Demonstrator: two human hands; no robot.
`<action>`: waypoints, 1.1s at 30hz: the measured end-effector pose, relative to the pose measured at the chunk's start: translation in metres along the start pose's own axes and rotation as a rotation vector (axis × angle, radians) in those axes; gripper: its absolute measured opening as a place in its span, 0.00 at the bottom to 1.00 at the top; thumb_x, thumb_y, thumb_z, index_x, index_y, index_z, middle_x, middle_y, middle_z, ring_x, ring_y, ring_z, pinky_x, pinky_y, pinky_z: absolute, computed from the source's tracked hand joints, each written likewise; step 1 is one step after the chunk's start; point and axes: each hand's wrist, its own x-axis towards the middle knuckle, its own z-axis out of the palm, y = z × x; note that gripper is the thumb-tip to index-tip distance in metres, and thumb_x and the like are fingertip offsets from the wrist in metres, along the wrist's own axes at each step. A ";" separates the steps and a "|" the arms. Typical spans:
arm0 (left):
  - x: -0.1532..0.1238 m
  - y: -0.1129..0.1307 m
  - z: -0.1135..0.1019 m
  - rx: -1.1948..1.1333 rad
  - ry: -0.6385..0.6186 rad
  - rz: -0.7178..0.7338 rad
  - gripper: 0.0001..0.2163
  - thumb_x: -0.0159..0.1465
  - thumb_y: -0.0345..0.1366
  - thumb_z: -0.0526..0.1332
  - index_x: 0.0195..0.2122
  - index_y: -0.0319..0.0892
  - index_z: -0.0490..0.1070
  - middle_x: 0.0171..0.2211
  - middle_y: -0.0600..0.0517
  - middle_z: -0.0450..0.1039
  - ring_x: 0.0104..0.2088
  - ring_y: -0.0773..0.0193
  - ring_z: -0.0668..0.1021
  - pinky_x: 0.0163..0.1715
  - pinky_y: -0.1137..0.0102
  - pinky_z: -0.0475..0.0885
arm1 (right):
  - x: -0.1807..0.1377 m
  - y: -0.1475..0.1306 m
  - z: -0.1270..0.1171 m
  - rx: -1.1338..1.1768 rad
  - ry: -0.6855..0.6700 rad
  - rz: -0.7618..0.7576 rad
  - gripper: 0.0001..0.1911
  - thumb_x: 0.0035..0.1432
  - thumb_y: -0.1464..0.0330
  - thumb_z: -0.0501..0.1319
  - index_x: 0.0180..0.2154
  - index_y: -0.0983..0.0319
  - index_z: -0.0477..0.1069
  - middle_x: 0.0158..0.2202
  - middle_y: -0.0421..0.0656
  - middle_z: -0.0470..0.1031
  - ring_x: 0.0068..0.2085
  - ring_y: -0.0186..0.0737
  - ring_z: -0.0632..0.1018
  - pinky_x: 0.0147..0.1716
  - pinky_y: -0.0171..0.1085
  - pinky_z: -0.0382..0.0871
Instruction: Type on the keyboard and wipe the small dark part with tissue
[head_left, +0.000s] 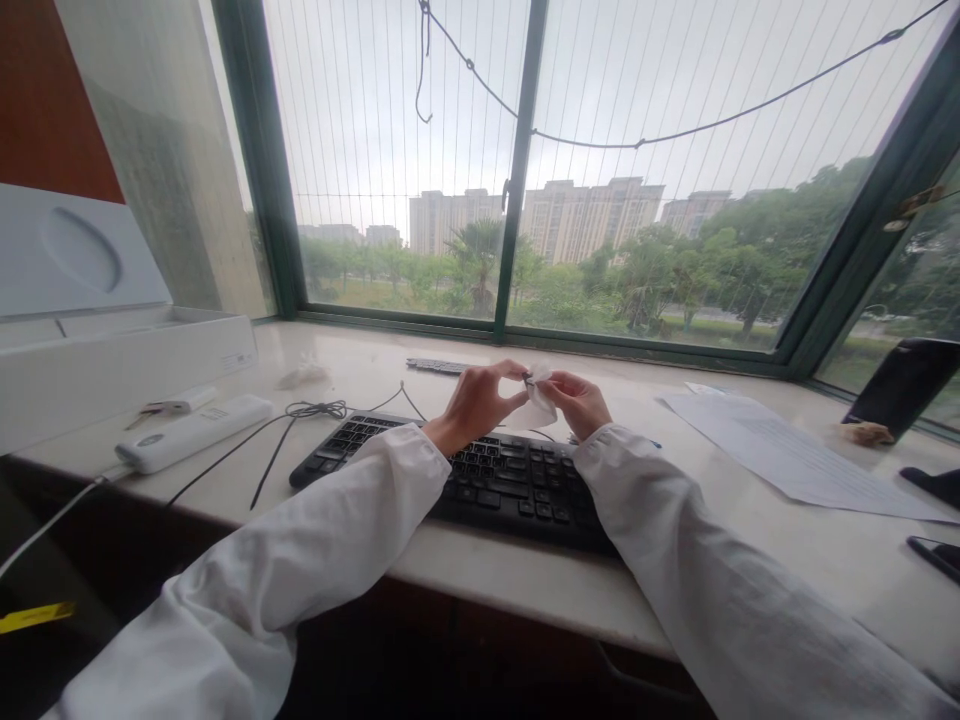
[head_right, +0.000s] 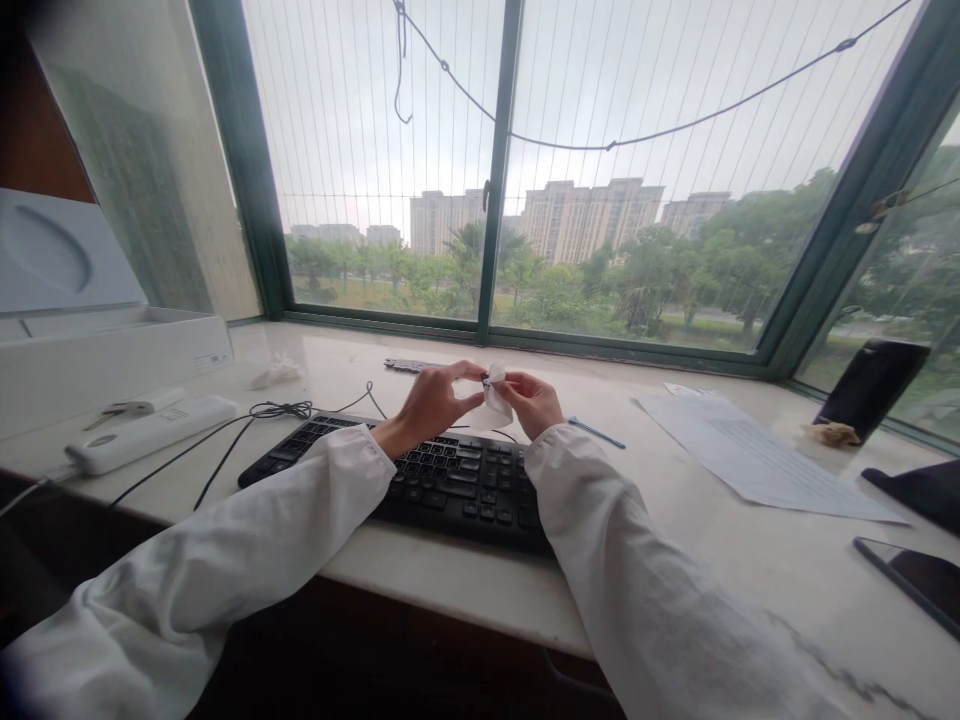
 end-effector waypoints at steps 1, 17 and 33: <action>0.000 0.001 0.000 -0.005 0.001 -0.002 0.13 0.60 0.39 0.65 0.46 0.44 0.74 0.41 0.52 0.80 0.41 0.60 0.81 0.44 0.67 0.74 | 0.000 0.000 0.000 -0.009 0.000 -0.010 0.24 0.38 0.52 0.72 0.33 0.62 0.79 0.30 0.43 0.80 0.32 0.41 0.77 0.35 0.39 0.69; 0.000 0.003 -0.002 0.116 0.050 -0.032 0.12 0.57 0.37 0.67 0.42 0.44 0.73 0.40 0.51 0.80 0.41 0.55 0.81 0.39 0.68 0.73 | -0.005 -0.003 0.004 -0.261 -0.020 -0.068 0.25 0.42 0.49 0.69 0.35 0.62 0.81 0.32 0.46 0.81 0.33 0.42 0.77 0.32 0.38 0.70; 0.005 -0.010 0.001 -0.419 -0.146 -0.310 0.19 0.58 0.45 0.66 0.46 0.38 0.76 0.37 0.45 0.81 0.26 0.65 0.79 0.24 0.72 0.74 | -0.006 -0.010 -0.007 -0.661 0.183 -0.418 0.16 0.52 0.54 0.63 0.28 0.59 0.78 0.27 0.42 0.79 0.27 0.38 0.75 0.31 0.36 0.70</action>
